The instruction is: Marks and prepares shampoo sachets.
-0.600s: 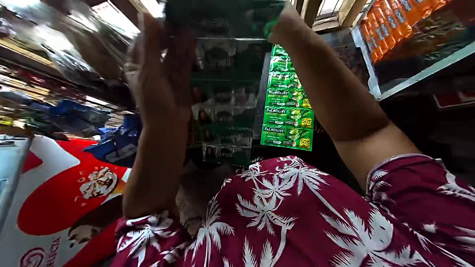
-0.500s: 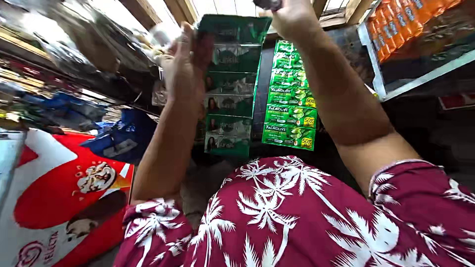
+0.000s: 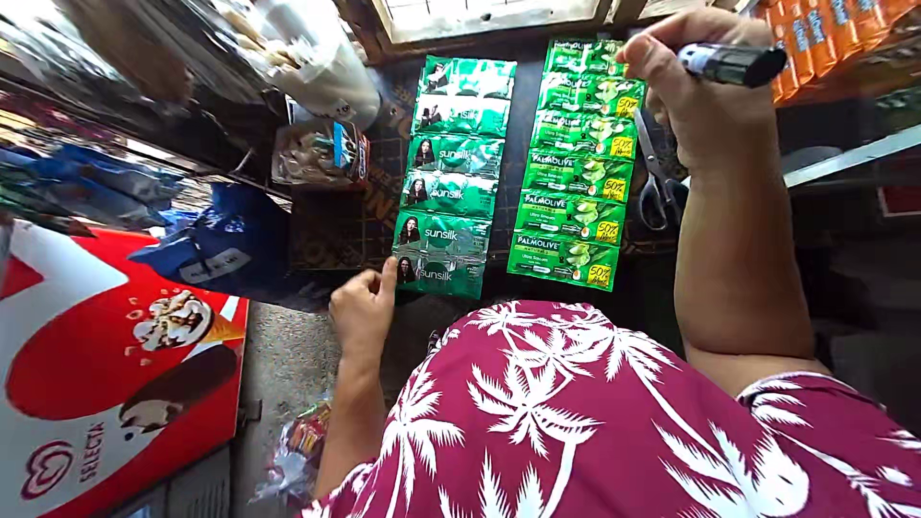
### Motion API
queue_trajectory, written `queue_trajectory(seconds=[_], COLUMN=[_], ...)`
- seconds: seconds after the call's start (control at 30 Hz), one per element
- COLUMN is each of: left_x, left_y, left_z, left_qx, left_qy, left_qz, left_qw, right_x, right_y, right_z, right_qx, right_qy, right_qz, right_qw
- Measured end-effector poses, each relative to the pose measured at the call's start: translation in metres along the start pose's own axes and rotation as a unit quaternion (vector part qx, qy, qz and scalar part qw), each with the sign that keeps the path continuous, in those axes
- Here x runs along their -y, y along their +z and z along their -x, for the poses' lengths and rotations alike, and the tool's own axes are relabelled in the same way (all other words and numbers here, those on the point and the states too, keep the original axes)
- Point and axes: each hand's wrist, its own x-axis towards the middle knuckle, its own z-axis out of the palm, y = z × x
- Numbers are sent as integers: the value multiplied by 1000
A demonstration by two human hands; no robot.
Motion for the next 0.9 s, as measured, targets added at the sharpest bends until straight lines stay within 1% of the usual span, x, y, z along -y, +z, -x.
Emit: queue_trajectory(seconds=[0.03, 0.07, 0.17, 0.23, 0.3, 0.33, 0.37, 0.43, 0.5, 0.57, 0.67, 0.73, 0.8, 0.9], left_x=[3, 5, 4, 2, -4, -4, -4, 1, 10, 22, 41, 54, 66, 74], left_y=[5, 11, 25, 29, 29, 28, 29, 33, 38, 36, 27, 18, 8, -1], left_z=[7, 11, 15, 14, 19, 22, 25, 25, 20, 11, -7, -16, -26, -44], left_qx=[26, 42, 33, 35, 70, 105, 141, 188, 198, 202, 221, 226, 219, 166], left_qy=[-42, -64, -80, -89, -91, -77, -55, -3, 46, 88, 148, 217, 293, 385], left_qz=[-9, -7, 57, 188, 353, 401, 418, 393, 334, 285, 251, 232, 252, 305], left_qw=[999, 997, 995, 978, 929, 907, 896, 900, 920, 933, 931, 921, 896, 855], right_x=[-1, -2, -4, -2, -1, -3, -5, -7, -7, -10, -16, -22, -33, -46], right_y=[-1, 1, 14, 24, 32, 37, 43, 58, 78, 100, 130, 147, 162, 180], right_z=[4, 6, 4, -4, -12, -16, -20, -32, -44, -58, -77, -88, -98, -110], right_qx=[1, 0, -7, -7, 10, 19, 24, 24, 12, -10, -31, -56, -89, -148], right_qy=[-7, -14, -18, 9, 43, 53, 61, 89, 124, 150, 158, 139, 122, 119], right_qz=[-17, -37, -110, -161, -188, -195, -198, -210, -227, -240, -215, -185, -178, -197], right_qw=[1000, 999, 994, 987, 981, 979, 978, 973, 966, 959, 963, 971, 972, 962])
